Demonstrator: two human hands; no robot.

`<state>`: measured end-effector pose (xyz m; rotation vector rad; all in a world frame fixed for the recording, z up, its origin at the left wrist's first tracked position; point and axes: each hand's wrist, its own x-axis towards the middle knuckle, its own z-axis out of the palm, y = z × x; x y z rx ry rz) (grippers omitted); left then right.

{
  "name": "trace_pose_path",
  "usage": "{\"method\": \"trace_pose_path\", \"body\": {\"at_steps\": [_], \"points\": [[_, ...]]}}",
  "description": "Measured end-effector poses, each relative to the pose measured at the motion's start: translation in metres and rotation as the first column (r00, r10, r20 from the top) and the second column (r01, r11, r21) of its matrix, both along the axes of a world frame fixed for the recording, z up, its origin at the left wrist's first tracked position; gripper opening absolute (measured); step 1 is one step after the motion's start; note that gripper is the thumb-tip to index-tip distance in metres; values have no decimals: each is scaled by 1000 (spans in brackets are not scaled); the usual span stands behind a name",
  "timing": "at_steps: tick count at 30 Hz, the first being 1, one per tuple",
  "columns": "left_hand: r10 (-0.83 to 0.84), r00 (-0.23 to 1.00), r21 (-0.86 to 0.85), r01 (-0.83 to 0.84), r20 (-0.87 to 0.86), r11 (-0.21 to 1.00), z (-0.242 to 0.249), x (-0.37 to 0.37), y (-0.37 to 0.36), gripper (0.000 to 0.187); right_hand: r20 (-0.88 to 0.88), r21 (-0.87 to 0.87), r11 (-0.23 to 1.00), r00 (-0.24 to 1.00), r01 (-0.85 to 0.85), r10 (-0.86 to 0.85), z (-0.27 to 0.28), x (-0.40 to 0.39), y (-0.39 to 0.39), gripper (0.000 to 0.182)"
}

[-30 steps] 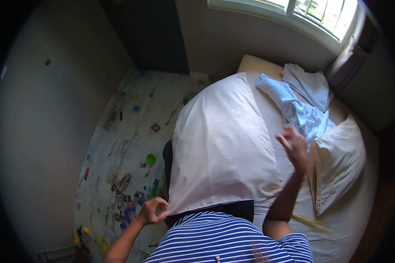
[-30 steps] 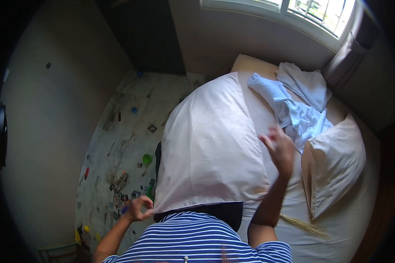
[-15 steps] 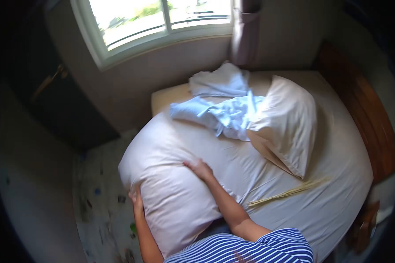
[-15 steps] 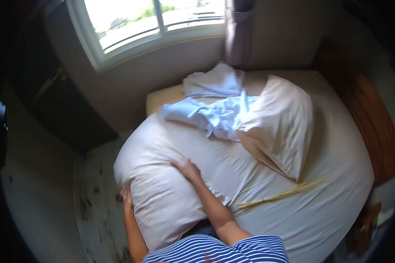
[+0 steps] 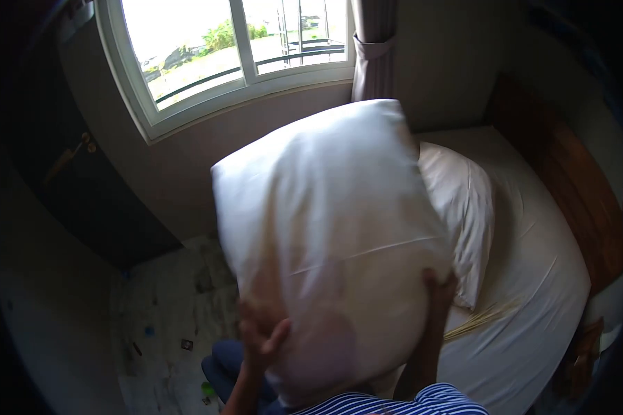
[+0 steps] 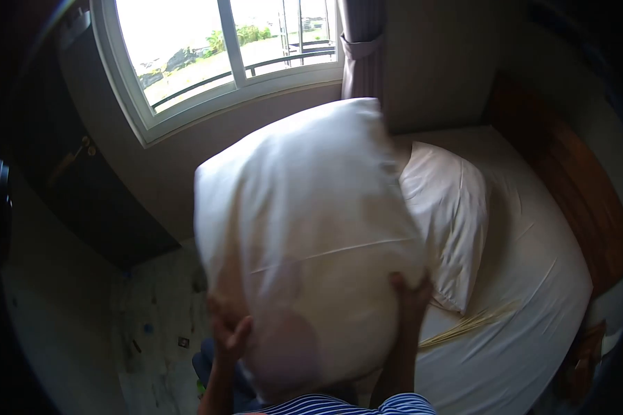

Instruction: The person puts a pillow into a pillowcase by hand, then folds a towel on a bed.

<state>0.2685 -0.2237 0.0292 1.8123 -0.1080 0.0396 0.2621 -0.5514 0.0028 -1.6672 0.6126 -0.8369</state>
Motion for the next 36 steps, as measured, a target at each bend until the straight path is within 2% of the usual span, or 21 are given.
{"method": "trace_pose_path", "body": {"at_steps": [1, 2, 3, 4, 6, 8, 10, 12, 14, 17, 20, 22, 23, 25, 26, 27, 28, 30, 32, 35, 36], "points": [[-249, 965, 12, 249, 80, 969, 7, 20, -24, 83, -90, -28, 998, 995, 47, -49, 13, -15, -36, 84], [-306, 904, 230, 243, 297, 942, 12, 30, -53, 82, 62, -118, 960, 967, 253, -248, 19, -25, -58, 83], [-435, 853, 282, 358, 288, 890, 14, 38, -78, 80, 77, -96, 973, 977, 208, -201, 34, -37, -81, 77], [-560, 782, 335, 469, 273, 818, 13, 43, -98, 78, -28, -365, 878, 939, 310, -343, 34, -49, -112, 69], [-791, 612, 651, 590, 26, 478, -14, 46, -129, 74, -125, -671, 625, 770, 399, -625, 34, -55, -136, 62], [-814, 559, 739, 613, -157, 278, -46, 36, -142, 77, -139, -893, 350, 566, 283, -812, 22, -46, -138, 62], [-794, 532, 647, 723, -295, 244, -72, 36, -136, 78, -127, -863, 474, 833, 174, -538, -15, -32, -153, 70], [-722, 575, 675, 709, -384, 205, -99, 38, -121, 78, -437, -712, 693, 842, -110, -315, -19, 0, -126, 83], [-637, 648, 671, 693, -418, 264, -112, 37, -97, 77, -554, -761, 640, 616, -103, -560, -38, 38, -94, 96], [-553, 642, 639, 732, -531, 236, -113, 42, -78, 78, -572, -720, 674, 688, -162, -446, -33, 69, -69, 107], [-612, 725, 502, 674, -314, 541, -137, 51, -88, 81, -592, -728, 628, 714, -275, -373, -42, 77, -47, 112], [-606, 768, 432, 627, -206, 648, -144, 56, -108, 84, -419, -788, 611, 798, -81, -434, -50, 61, -75, 105], [-603, 783, 386, 609, -155, 693, -147, 55, -120, 85, -413, -757, 650, 720, 69, -557, -46, 45, -97, 98], [-687, 717, 325, 682, -118, 655, -140, 42, -140, 88, -345, -751, 590, 585, 297, -734, -45, 5, -162, 94], [-729, 677, 293, 720, -97, 629, -138, 35, -151, 89, -450, -673, 672, 550, 309, -704, -48, -19, -198, 97], [-758, 635, 249, 766, -150, 592, -142, 27, -161, 96, -451, -429, 832, 714, 353, -536, -66, -44, -233, 97], [-768, 615, 232, 785, -179, 575, -158, 20, -171, 98, -513, -220, 927, 772, 304, -375, -102, -65, -271, 96], [-778, 585, 200, 811, -231, 550, -193, 9, -192, 102, -448, 180, 960, 887, 214, -114, -114, -98, -274, 93], [-781, 605, 177, 795, -153, 581, -182, 5, -207, 99, -331, 101, 941, 903, 322, -274, -131, -104, -264, 85], [-782, 618, 93, 786, -84, 611, -162, 11, -211, 89, 8, -47, 878, 879, 476, -476, -60, -98, -216, 62], [-794, 608, 85, 792, -24, 604, -150, 14, -211, 86, 83, 115, 872, 870, 476, -486, -72, -107, -246, 40]]}}
